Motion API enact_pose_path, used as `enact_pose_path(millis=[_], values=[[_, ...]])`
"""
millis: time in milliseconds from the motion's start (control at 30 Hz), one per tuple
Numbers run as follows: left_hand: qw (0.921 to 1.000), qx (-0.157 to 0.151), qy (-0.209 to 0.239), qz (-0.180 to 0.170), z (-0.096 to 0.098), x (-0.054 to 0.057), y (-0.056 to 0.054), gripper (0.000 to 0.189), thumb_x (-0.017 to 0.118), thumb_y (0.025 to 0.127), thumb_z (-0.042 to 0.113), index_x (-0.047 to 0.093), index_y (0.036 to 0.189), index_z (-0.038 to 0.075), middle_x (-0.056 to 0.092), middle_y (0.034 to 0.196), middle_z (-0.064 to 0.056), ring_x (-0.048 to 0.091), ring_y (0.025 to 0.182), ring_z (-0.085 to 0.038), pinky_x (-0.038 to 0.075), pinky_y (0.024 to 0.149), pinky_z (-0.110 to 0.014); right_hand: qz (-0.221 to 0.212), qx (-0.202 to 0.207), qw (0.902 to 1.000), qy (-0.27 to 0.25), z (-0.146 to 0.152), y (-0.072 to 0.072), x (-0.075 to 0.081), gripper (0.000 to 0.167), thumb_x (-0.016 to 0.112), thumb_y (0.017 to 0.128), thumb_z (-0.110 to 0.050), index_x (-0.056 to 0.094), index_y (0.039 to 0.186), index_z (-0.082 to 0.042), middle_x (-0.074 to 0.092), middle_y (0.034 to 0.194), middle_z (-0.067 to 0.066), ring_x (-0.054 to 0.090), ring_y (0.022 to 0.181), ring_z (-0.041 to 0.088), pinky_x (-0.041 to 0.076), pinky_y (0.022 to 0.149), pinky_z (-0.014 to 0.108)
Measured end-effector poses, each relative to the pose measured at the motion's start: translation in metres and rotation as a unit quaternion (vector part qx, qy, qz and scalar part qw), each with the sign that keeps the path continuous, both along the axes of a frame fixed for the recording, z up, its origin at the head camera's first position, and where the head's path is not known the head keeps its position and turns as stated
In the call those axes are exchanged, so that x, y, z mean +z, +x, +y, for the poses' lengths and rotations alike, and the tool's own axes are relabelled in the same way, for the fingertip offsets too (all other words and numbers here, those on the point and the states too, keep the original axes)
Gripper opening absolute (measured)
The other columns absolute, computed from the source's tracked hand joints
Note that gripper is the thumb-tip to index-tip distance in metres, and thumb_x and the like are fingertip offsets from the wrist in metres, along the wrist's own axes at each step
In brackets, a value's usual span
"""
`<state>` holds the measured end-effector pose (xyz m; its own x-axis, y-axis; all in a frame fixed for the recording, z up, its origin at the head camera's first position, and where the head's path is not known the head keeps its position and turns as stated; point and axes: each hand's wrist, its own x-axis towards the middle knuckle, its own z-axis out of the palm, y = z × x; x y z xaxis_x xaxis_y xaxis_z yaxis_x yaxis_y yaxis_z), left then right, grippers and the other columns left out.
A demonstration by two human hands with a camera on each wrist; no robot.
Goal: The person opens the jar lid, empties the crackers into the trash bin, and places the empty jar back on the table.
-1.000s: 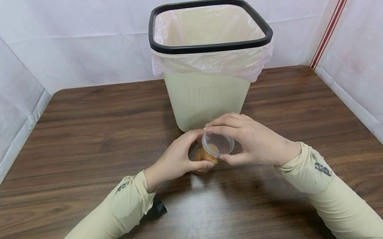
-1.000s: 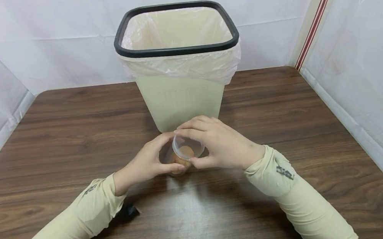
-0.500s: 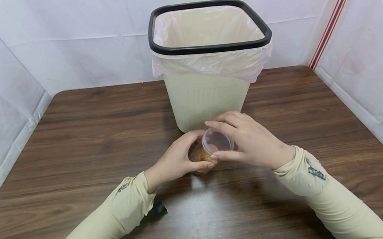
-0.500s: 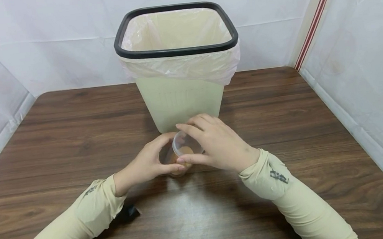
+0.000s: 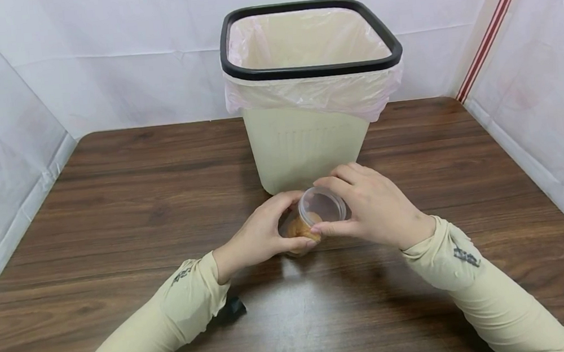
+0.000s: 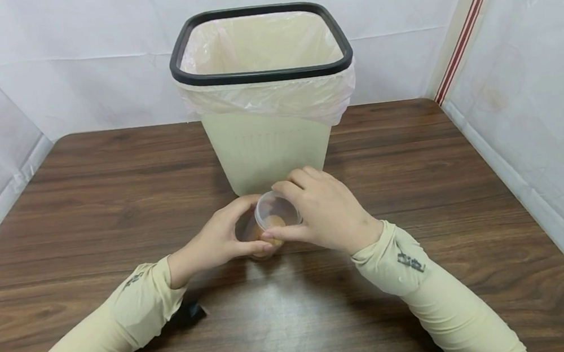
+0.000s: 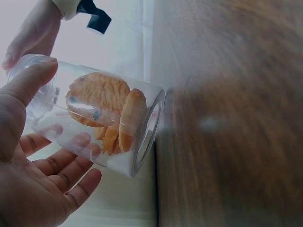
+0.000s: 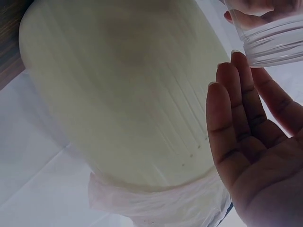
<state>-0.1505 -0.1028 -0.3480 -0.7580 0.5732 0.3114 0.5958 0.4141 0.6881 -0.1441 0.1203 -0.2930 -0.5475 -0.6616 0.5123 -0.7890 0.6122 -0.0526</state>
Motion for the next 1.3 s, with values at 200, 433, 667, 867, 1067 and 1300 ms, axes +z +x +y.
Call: enact_pose_path(millis=[200,433,667,867,1067,1300], values=[[1.0,0.001,-0.008,0.005,0.0005,-0.0015,-0.001,0.065,0.083,0.074,0.027,0.054,0.13,0.01,0.06,0.123,-0.001,0.055,0.111,-0.014,0.046,0.097,-0.035,-0.02,0.012,0.9997,-0.005,0.0,0.0004,0.0009,0.056,0.078,0.073,-0.047,0.066,0.111,-0.007,0.062,0.097,0.004,0.058,0.093,0.02,0.05,0.077,0.034],[0.9999,0.003,-0.009,0.006,0.0007,-0.0007,-0.0004,0.066,0.083,0.074,0.027,0.053,0.131,0.01,0.061,0.124,-0.001,0.055,0.113,-0.014,0.045,0.098,-0.035,-0.039,0.044,0.9982,-0.003,0.0019,-0.0006,0.0026,0.057,0.078,0.074,-0.037,0.064,0.119,-0.004,0.063,0.105,0.007,0.057,0.098,0.021,0.048,0.083,0.036],[1.0,0.0,-0.003,0.009,0.0003,0.0,0.0004,0.067,0.083,0.074,0.027,0.053,0.131,0.01,0.061,0.124,-0.001,0.055,0.112,-0.014,0.046,0.097,-0.035,-0.051,0.074,0.996,-0.005,0.0048,-0.0022,0.0043,0.058,0.08,0.072,-0.03,0.063,0.121,-0.004,0.064,0.112,0.005,0.057,0.103,0.021,0.046,0.087,0.038],[1.0,-0.003,-0.001,0.009,0.0002,0.0003,0.0006,0.066,0.083,0.074,0.026,0.053,0.131,0.009,0.06,0.124,-0.002,0.055,0.112,-0.014,0.046,0.097,-0.035,-0.059,0.097,0.9935,-0.004,0.0073,-0.0042,0.0053,0.058,0.079,0.072,-0.027,0.062,0.122,-0.005,0.064,0.116,0.005,0.057,0.106,0.02,0.045,0.09,0.04],[0.9999,-0.002,-0.006,0.008,-0.0001,0.0004,0.0011,0.066,0.083,0.075,0.026,0.053,0.131,0.008,0.06,0.124,-0.003,0.055,0.112,-0.015,0.046,0.097,-0.036,-0.069,0.112,0.9913,0.003,0.0091,-0.0055,0.0058,0.059,0.078,0.072,-0.025,0.061,0.125,-0.005,0.063,0.121,0.005,0.056,0.112,0.021,0.044,0.095,0.041],[0.9999,0.0,-0.008,0.013,-0.0002,0.0,0.0016,0.066,0.082,0.075,0.026,0.053,0.131,0.007,0.061,0.123,-0.004,0.056,0.11,-0.016,0.047,0.095,-0.037,-0.075,0.118,0.9901,0.009,0.0096,-0.0058,0.0065,0.059,0.078,0.073,-0.025,0.06,0.126,-0.006,0.062,0.123,0.005,0.055,0.114,0.021,0.043,0.097,0.042]])
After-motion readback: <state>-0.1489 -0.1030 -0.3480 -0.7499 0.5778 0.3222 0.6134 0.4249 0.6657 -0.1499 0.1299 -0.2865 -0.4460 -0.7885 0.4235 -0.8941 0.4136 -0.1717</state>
